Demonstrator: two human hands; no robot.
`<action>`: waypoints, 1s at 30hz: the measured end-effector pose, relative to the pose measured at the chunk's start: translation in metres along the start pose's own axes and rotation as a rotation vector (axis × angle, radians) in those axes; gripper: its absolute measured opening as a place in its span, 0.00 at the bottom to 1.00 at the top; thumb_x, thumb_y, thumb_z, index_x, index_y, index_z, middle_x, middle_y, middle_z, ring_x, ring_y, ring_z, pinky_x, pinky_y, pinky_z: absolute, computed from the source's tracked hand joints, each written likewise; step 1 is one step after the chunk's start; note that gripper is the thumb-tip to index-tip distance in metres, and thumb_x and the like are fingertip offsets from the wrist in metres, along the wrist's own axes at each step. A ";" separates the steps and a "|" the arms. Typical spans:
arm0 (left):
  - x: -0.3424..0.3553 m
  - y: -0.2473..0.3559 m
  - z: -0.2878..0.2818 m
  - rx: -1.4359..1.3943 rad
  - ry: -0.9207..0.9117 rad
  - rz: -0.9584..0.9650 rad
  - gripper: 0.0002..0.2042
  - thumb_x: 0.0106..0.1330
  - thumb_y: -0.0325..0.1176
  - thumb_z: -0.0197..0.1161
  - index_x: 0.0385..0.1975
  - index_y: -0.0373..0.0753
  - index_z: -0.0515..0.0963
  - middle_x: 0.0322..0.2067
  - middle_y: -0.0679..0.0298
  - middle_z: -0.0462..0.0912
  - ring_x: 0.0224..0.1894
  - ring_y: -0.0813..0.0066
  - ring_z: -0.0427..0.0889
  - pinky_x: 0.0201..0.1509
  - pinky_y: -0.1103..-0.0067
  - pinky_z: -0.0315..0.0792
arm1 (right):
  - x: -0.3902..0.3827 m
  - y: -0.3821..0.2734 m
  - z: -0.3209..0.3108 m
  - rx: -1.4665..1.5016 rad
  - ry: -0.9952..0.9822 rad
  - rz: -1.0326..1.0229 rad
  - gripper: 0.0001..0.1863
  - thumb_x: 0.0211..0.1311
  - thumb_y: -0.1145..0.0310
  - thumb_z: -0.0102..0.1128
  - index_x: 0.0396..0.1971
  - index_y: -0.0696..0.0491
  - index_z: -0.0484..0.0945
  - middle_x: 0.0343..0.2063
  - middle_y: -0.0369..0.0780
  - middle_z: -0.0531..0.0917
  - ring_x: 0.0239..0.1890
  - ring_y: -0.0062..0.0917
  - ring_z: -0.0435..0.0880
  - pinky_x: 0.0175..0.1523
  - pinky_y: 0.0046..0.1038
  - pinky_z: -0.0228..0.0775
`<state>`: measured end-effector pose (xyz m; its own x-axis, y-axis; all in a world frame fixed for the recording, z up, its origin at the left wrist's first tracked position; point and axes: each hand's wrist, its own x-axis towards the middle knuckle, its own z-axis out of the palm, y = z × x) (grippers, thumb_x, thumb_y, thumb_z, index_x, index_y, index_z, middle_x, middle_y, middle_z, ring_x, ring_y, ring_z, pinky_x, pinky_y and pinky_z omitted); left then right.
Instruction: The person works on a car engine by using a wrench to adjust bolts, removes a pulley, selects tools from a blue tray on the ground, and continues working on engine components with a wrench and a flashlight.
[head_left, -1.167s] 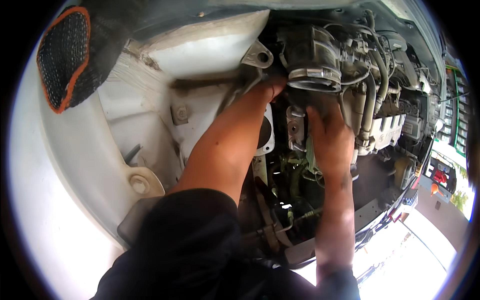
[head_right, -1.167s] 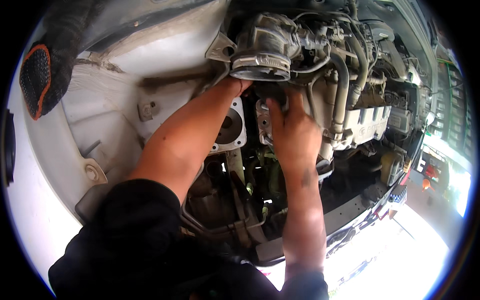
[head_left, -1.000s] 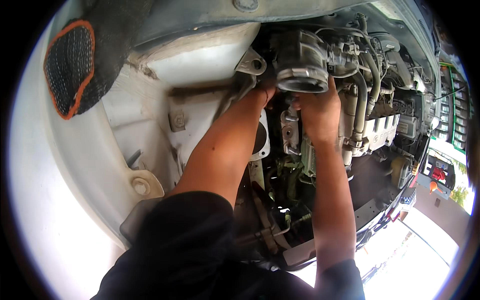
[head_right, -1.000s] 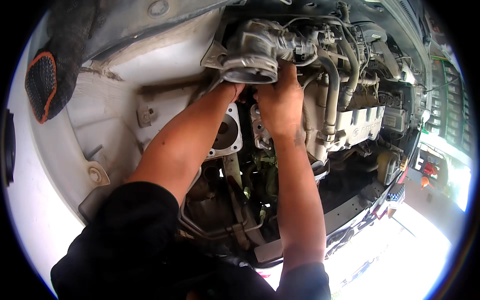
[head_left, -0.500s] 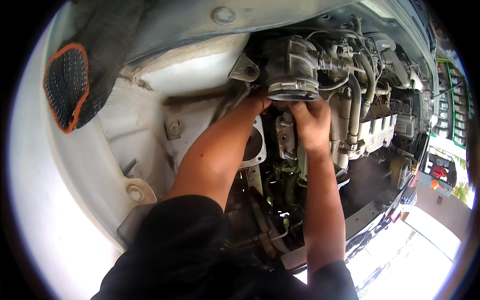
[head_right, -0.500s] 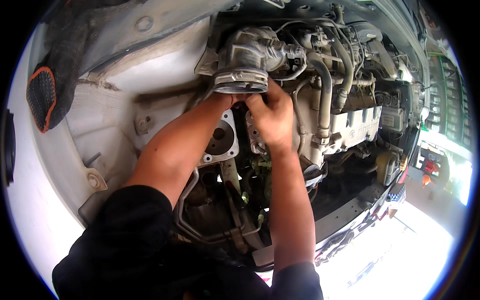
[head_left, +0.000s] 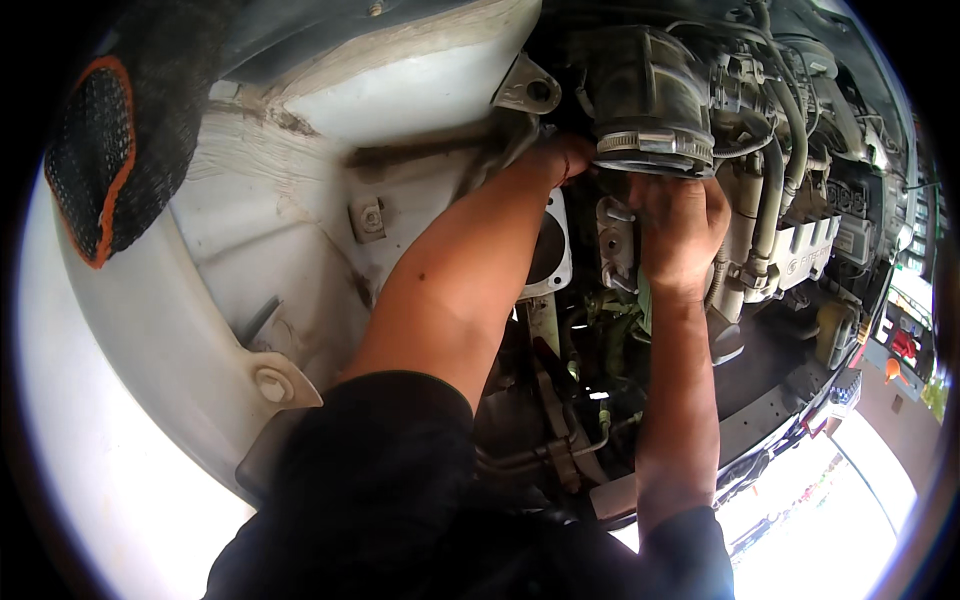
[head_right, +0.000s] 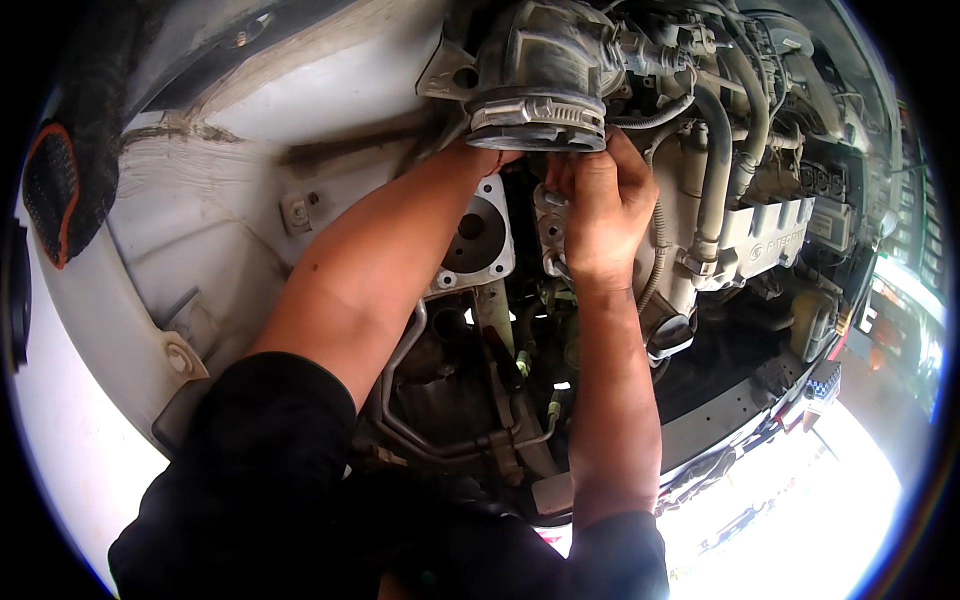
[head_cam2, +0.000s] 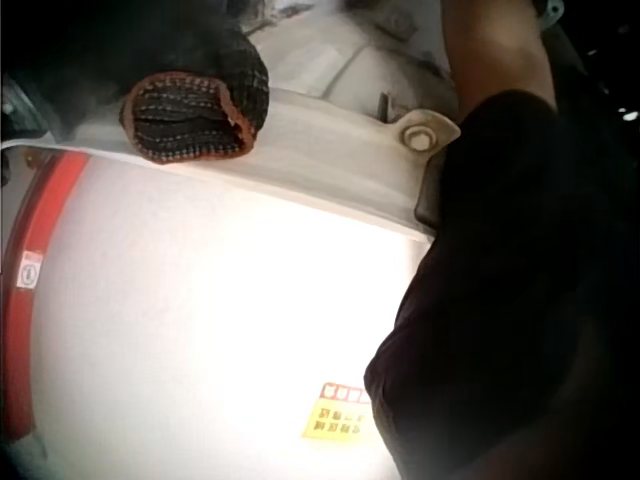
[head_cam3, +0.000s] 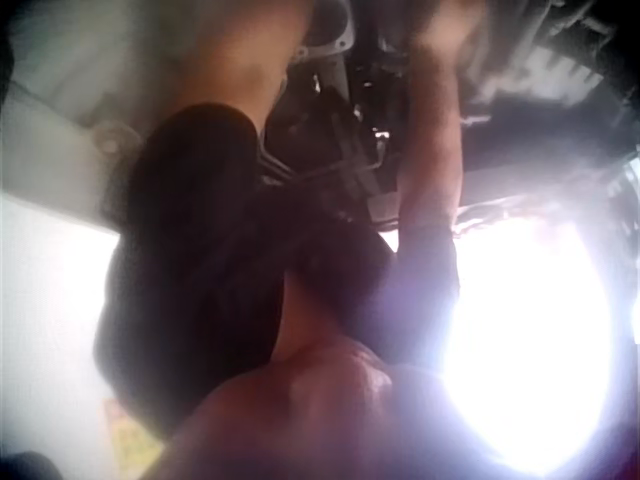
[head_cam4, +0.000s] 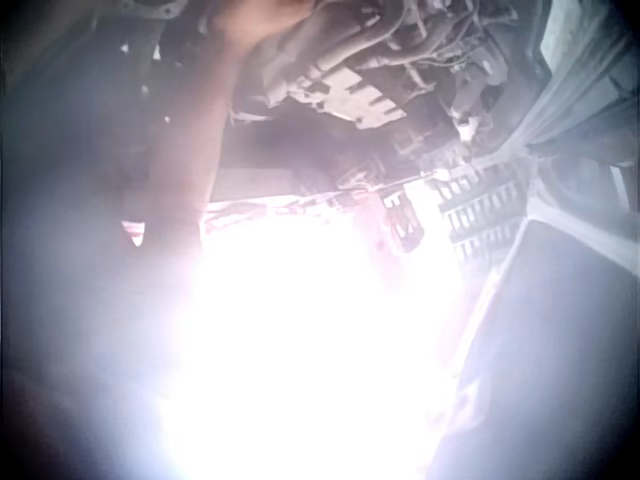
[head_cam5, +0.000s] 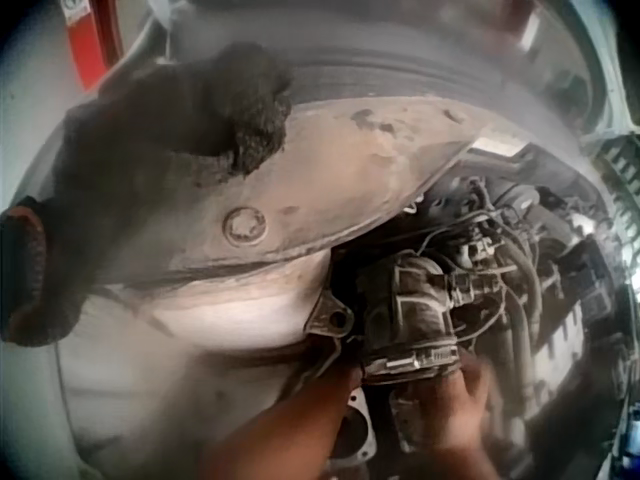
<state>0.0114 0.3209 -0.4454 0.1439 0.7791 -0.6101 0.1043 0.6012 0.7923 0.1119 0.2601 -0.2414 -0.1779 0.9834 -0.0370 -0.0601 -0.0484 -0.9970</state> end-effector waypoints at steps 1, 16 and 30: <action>-0.001 0.000 0.001 0.001 0.000 0.000 0.19 0.71 0.43 0.47 0.48 0.39 0.81 0.46 0.55 0.82 0.46 0.61 0.74 0.49 0.68 0.66 | -0.001 0.000 0.000 0.007 0.001 -0.009 0.15 0.69 0.67 0.48 0.21 0.57 0.70 0.15 0.32 0.68 0.21 0.17 0.67 0.31 0.22 0.62; 0.004 0.005 -0.005 0.162 0.048 -0.005 0.20 0.70 0.43 0.46 0.46 0.38 0.82 0.48 0.54 0.82 0.51 0.59 0.76 0.54 0.67 0.68 | 0.012 -0.051 0.004 -1.372 -0.376 0.148 0.23 0.62 0.52 0.57 0.45 0.58 0.75 0.38 0.53 0.83 0.43 0.50 0.81 0.48 0.45 0.72; -0.126 0.081 -0.002 0.900 -0.043 -0.055 0.21 0.70 0.44 0.46 0.45 0.37 0.83 0.49 0.53 0.82 0.55 0.57 0.77 0.59 0.66 0.69 | -0.066 -0.131 -0.041 -0.835 -0.460 -0.041 0.14 0.60 0.64 0.63 0.44 0.53 0.77 0.32 0.47 0.84 0.33 0.41 0.84 0.38 0.35 0.73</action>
<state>-0.0001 0.2716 -0.3048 0.1505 0.7355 -0.6606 0.8400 0.2572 0.4778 0.1716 0.2083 -0.1112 -0.5705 0.8078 -0.1482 0.6145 0.3002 -0.7295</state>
